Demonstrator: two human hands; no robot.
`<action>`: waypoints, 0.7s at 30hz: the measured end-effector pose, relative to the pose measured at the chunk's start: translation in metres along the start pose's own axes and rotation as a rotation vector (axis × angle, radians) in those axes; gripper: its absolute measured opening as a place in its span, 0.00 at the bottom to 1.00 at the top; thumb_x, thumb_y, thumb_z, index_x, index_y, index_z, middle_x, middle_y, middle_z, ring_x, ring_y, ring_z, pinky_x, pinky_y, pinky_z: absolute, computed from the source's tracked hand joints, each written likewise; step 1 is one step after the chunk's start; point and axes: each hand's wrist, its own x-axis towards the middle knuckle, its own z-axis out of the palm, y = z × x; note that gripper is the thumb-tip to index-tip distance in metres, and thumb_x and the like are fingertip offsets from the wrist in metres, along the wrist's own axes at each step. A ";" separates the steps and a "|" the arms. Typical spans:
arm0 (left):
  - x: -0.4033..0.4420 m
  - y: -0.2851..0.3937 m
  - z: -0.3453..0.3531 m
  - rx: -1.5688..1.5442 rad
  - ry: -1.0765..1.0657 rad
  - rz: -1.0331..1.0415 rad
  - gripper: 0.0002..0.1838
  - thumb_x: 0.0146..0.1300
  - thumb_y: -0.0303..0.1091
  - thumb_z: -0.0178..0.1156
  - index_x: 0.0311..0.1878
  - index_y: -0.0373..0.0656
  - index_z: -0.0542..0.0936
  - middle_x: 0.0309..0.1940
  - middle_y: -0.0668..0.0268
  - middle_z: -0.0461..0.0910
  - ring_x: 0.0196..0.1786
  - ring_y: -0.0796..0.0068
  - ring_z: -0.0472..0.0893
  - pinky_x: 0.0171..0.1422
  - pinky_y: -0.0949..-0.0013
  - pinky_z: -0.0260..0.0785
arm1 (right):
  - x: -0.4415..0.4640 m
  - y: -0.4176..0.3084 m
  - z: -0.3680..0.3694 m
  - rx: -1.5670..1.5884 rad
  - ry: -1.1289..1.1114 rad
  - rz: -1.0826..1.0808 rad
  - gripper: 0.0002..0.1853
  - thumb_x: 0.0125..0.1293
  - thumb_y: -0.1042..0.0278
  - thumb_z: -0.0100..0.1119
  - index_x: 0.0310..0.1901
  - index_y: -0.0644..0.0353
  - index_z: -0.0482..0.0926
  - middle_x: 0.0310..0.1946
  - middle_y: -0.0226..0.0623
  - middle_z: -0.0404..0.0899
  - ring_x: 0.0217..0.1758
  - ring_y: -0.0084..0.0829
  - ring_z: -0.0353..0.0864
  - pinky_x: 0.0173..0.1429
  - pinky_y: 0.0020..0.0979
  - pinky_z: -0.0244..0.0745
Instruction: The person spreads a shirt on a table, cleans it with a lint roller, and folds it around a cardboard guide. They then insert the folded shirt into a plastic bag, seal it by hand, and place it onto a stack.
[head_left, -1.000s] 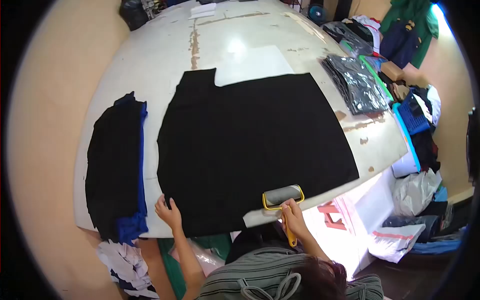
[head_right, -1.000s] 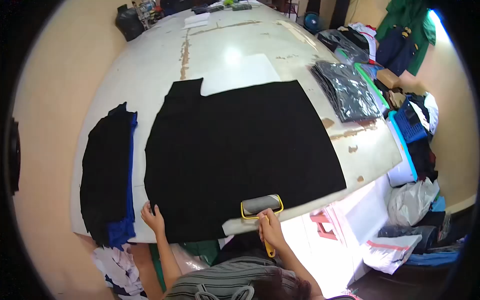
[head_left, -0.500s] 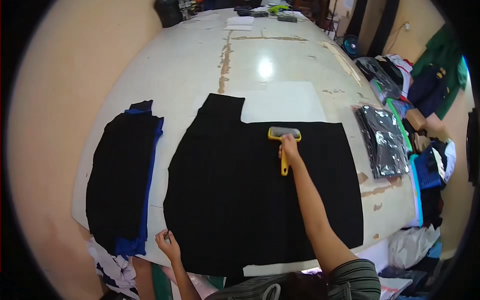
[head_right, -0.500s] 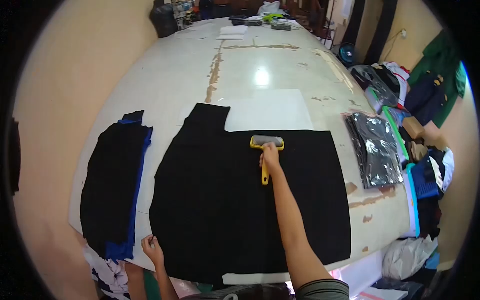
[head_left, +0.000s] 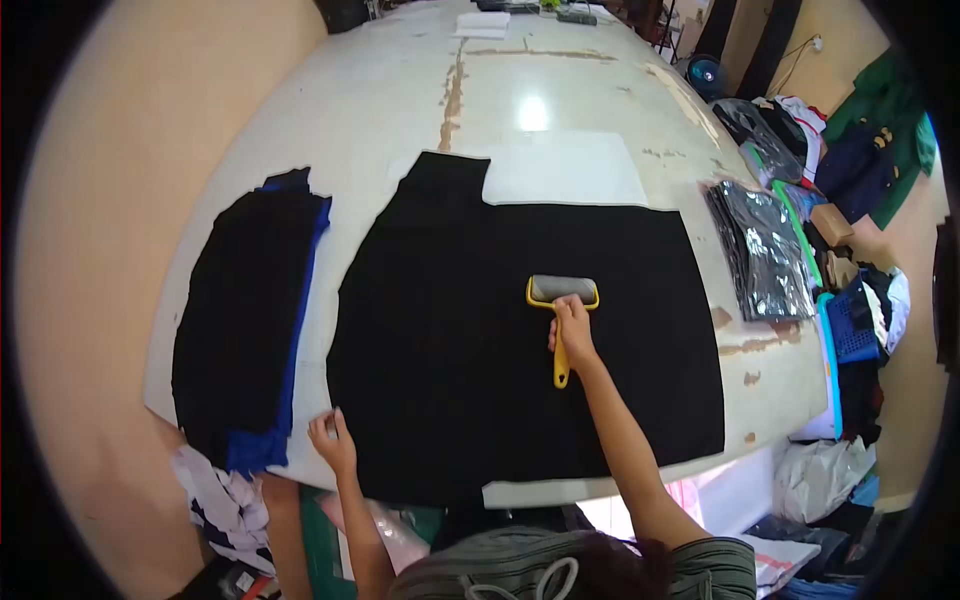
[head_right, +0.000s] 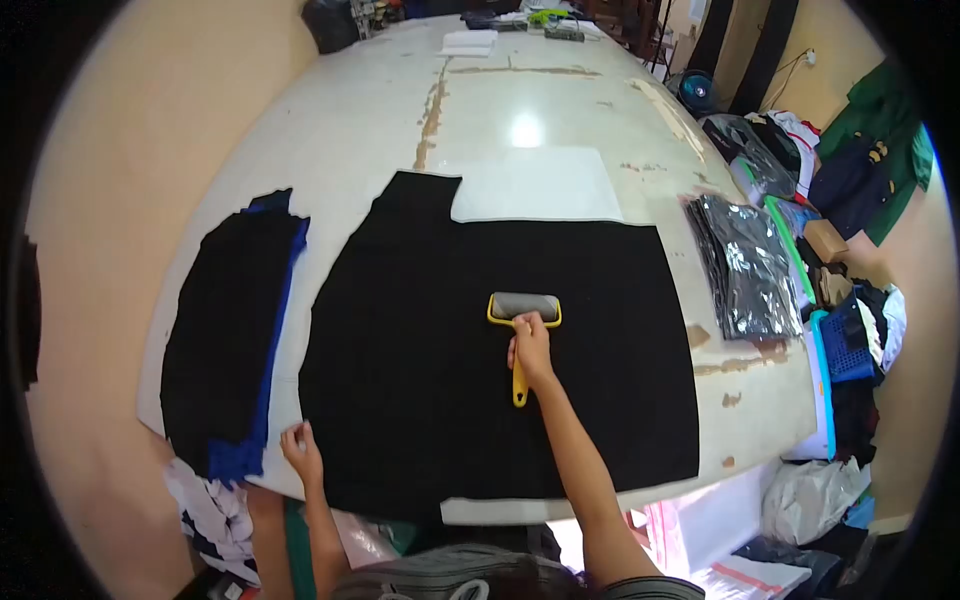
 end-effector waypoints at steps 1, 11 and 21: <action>-0.001 -0.001 0.000 -0.012 -0.011 0.011 0.09 0.57 0.34 0.58 0.34 0.37 0.75 0.32 0.61 0.72 0.38 0.65 0.71 0.44 0.65 0.64 | -0.032 0.006 -0.001 -0.004 -0.007 0.020 0.09 0.67 0.59 0.41 0.36 0.54 0.63 0.15 0.30 0.62 0.11 0.23 0.63 0.16 0.24 0.62; -0.021 0.007 -0.025 0.075 -0.086 -0.181 0.15 0.57 0.46 0.56 0.36 0.44 0.76 0.33 0.65 0.76 0.39 0.65 0.74 0.47 0.61 0.63 | -0.250 0.030 -0.085 -0.226 -0.236 0.290 0.09 0.66 0.61 0.46 0.35 0.57 0.71 0.16 0.26 0.65 0.15 0.17 0.64 0.17 0.20 0.59; -0.030 -0.022 -0.038 -0.053 -0.193 -0.260 0.13 0.48 0.40 0.65 0.30 0.39 0.78 0.17 0.67 0.76 0.22 0.73 0.75 0.32 0.70 0.66 | -0.160 -0.046 -0.069 -0.779 -0.711 0.496 0.06 0.62 0.68 0.47 0.30 0.59 0.71 0.12 0.23 0.59 0.13 0.15 0.56 0.15 0.21 0.49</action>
